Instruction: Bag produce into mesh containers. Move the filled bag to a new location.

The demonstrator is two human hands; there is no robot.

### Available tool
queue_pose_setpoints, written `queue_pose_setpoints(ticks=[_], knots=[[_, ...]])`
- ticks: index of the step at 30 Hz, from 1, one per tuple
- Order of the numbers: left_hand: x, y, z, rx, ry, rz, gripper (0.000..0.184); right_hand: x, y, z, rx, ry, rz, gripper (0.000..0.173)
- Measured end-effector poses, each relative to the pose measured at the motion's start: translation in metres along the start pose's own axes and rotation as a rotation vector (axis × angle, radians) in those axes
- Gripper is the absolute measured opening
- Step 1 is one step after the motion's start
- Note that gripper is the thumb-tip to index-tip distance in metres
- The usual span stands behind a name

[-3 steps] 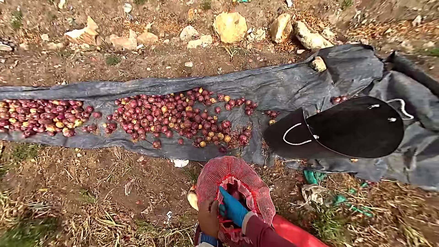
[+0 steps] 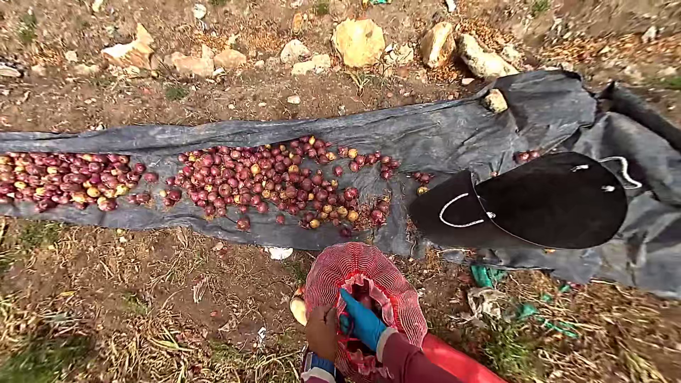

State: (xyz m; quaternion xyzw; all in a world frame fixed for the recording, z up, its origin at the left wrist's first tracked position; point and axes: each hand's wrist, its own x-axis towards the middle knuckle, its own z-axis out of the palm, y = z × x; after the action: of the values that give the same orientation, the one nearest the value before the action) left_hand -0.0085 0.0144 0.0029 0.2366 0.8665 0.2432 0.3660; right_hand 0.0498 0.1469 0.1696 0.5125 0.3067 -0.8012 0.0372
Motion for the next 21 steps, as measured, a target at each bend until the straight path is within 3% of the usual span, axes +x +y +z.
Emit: queue_pose_setpoints(ticks=[1, 2, 4, 6, 7, 8, 10, 14, 15, 17, 19, 21], knots=[[0.003, 0.004, -0.001, 0.039, -0.018, -0.006, 0.022, -0.016, -0.033, 0.019, -0.107, 0.158, 0.19, 0.049], [0.006, 0.007, -0.003, 0.067, -0.039, -0.002, 0.022, -0.023, -0.051, 0.026, -0.202, 0.201, 0.293, 0.048], [0.005, 0.008, -0.014, 0.079, -0.108, 0.002, 0.025, -0.016, -0.049, 0.016, -0.334, 0.216, 0.319, 0.043], [-0.001, 0.005, -0.03, -0.122, -0.176, -0.026, 0.024, 0.019, 0.01, -0.035, -0.464, 0.13, 0.046, 0.039], [-0.008, 0.004, -0.04, -0.333, -0.217, -0.062, 0.022, 0.056, 0.061, -0.079, -0.572, 0.044, -0.281, 0.041], [-0.017, 0.008, -0.054, -0.574, -0.26, -0.113, 0.02, 0.077, 0.081, -0.102, -0.664, 0.038, -0.334, 0.041], [-0.036, 0.03, -0.086, -0.806, -0.305, -0.162, 0.016, 0.079, 0.077, -0.108, -0.898, 0.036, -0.377, 0.038], [-0.062, 0.045, -0.103, -0.664, -0.376, -0.033, 0.014, 0.05, 0.067, -0.077, -1.16, -0.388, -0.657, 0.045], [-0.06, 0.041, -0.1, -0.626, -0.372, 0.012, 0.015, 0.05, 0.073, -0.072, -1.127, -0.43, -0.665, 0.039], [-0.052, 0.034, -0.093, -0.567, -0.308, 0.023, 0.017, 0.044, 0.076, -0.069, -1.007, -0.397, -0.505, 0.04], [-0.041, 0.034, -0.081, -0.574, -0.214, -0.151, 0.029, 0.019, 0.067, -0.067, -0.793, -0.271, -0.254, 0.055], [-0.034, 0.032, -0.061, -0.459, -0.313, -0.308, 0.056, 0.003, 0.074, -0.073, -0.643, -0.162, -0.2, 0.059]])
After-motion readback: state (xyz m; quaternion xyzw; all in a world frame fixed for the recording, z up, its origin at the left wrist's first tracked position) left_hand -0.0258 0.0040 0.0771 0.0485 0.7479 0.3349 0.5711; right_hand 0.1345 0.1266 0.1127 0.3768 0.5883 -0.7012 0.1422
